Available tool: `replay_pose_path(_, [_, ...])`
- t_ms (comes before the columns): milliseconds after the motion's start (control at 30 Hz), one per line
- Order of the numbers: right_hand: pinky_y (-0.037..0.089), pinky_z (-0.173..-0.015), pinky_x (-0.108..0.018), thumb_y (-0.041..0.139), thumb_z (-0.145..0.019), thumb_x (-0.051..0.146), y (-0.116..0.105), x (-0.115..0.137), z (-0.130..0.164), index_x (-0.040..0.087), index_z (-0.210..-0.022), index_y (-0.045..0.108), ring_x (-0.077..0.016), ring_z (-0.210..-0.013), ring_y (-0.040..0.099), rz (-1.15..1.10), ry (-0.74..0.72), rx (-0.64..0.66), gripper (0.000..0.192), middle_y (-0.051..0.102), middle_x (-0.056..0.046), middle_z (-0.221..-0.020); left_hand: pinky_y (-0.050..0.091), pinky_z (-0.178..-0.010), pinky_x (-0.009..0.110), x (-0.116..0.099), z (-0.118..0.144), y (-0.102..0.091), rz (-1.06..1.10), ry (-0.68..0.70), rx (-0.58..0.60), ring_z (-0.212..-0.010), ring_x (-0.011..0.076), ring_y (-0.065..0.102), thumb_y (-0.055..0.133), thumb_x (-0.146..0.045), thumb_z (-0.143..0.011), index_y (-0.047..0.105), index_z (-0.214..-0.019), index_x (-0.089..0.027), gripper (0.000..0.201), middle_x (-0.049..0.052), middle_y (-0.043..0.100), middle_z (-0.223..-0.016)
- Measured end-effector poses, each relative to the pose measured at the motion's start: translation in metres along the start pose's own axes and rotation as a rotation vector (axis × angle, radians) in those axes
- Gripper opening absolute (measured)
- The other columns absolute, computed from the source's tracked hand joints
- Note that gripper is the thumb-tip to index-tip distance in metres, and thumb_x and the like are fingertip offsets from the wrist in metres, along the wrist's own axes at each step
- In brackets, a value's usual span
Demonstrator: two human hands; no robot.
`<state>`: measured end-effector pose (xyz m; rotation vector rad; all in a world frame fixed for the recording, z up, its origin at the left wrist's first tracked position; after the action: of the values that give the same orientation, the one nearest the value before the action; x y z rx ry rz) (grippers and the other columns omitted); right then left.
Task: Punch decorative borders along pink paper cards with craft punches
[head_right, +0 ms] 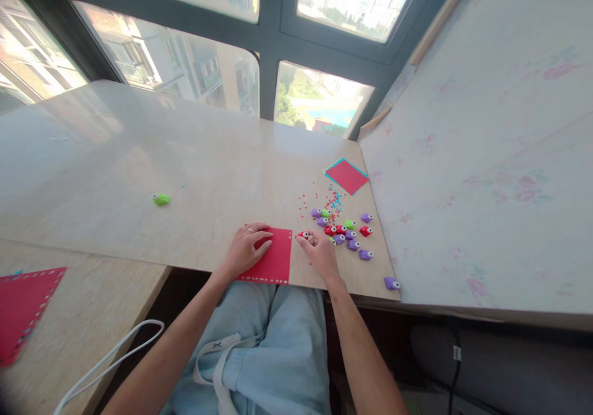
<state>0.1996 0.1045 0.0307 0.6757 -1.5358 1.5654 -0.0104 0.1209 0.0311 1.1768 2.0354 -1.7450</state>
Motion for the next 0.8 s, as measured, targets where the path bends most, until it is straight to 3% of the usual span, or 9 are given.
replay_pose_path(200, [0.035,-0.039,-0.023,0.061,-0.079,0.052,0.013,0.001,0.000,0.014,-0.101,0.066,-0.0118,-0.037,0.048,-0.047,0.028,0.022,0.044,0.055,0.005,-0.053,0.042,-0.100,0.046,0.002,0.000,0.000,0.006,0.007,-0.012,-0.114,0.0249,0.060,0.060,-0.023,-0.090,0.073,-0.100,-0.023,0.016,0.006,0.068,-0.121])
replay_pose_path(367, [0.038,-0.044,-0.024,0.060,-0.081,0.049,0.041,0.024,-0.011,0.014,-0.099,0.068,-0.0130,-0.040,0.051,-0.041,-0.045,0.047,0.040,0.055,0.004,-0.052,0.041,-0.100,0.046,0.002,0.002,-0.001,0.014,-0.009,-0.014,-0.115,0.0251,0.059,0.061,-0.021,-0.089,0.073,-0.100,-0.023,0.016,0.006,0.068,-0.121])
replay_pose_path(600, [0.043,-0.060,-0.025,0.061,-0.080,0.042,0.096,0.092,-0.039,0.017,-0.092,0.070,-0.0151,-0.060,0.058,-0.085,-0.266,0.097,0.029,0.063,0.000,-0.065,0.043,-0.097,0.048,0.000,0.002,-0.001,-0.003,0.008,-0.016,-0.114,0.0294,0.059,0.060,-0.016,-0.085,0.073,-0.093,-0.020,0.016,0.011,0.067,-0.123])
replay_pose_path(800, [0.040,-0.063,-0.024,0.064,-0.083,0.032,0.160,0.159,-0.051,0.020,-0.096,0.072,-0.0138,-0.064,0.058,0.096,-0.453,0.274,0.020,0.067,0.000,-0.070,0.046,-0.093,0.048,0.008,0.003,0.000,0.102,-0.049,-0.087,-0.102,0.0315,0.063,0.060,-0.012,-0.076,0.071,-0.091,-0.016,0.019,0.013,0.072,-0.098])
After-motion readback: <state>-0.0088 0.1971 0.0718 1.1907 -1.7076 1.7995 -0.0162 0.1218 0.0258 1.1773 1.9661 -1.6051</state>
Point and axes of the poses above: each hand's wrist, its own z-axis away from the middle knuckle, its own y-axis out of the palm, x = y × z, the point moved 9 cm from there along -z, towards the middle knuckle
